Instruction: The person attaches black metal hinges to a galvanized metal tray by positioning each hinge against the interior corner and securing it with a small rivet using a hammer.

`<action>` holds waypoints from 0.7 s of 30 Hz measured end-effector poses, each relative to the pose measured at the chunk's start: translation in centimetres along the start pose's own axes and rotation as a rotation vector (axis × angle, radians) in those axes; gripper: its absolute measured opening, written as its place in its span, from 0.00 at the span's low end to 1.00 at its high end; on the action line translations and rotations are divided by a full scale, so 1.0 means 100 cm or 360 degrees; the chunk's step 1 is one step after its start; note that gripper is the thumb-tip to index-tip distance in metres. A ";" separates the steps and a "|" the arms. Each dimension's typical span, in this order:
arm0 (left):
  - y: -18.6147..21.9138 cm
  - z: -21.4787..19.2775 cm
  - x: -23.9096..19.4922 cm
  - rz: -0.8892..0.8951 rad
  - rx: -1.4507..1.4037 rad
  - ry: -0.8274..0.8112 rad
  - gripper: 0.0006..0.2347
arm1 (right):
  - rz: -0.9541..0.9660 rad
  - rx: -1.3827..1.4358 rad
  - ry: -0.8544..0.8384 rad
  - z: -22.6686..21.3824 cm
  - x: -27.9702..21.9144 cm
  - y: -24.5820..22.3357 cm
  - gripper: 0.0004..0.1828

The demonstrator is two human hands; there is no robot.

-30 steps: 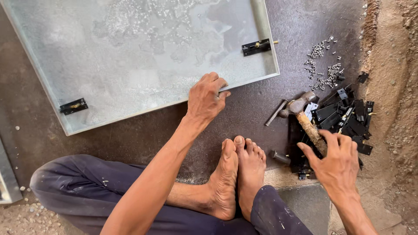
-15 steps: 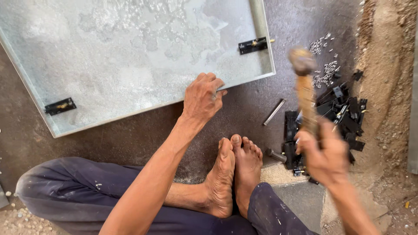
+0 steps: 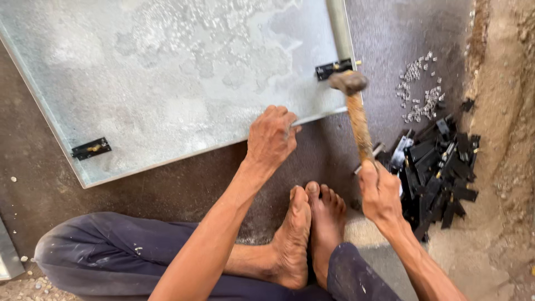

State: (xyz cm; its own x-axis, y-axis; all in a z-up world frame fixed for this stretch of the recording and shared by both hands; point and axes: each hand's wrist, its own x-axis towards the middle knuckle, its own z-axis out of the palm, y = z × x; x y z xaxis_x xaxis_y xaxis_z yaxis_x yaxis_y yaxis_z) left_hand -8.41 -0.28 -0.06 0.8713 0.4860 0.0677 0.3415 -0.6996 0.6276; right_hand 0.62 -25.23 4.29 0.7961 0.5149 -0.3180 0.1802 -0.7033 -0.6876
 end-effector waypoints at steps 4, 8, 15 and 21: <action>-0.005 0.004 0.000 -0.0006 -0.0002 -0.0028 0.06 | 0.0052 0.0227 -0.0019 -0.003 -0.006 0.000 0.28; -0.006 0.005 -0.002 0.0002 -0.0021 0.0020 0.06 | -0.0034 0.0269 -0.0014 -0.009 -0.002 -0.010 0.27; -0.006 0.004 -0.004 -0.0018 -0.0061 0.0027 0.07 | -0.0430 0.0386 0.0086 -0.010 -0.005 -0.009 0.25; 0.001 -0.008 -0.001 -0.0052 -0.0068 -0.0008 0.07 | -0.0024 -0.0016 -0.0034 0.000 0.003 -0.004 0.23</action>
State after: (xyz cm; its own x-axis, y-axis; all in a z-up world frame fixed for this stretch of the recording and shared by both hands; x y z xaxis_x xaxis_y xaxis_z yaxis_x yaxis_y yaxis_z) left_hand -8.74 -0.05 0.61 0.8616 0.5057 0.0429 0.3545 -0.6602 0.6622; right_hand 0.77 -24.82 4.43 0.7808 0.5358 -0.3215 0.1981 -0.7002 -0.6859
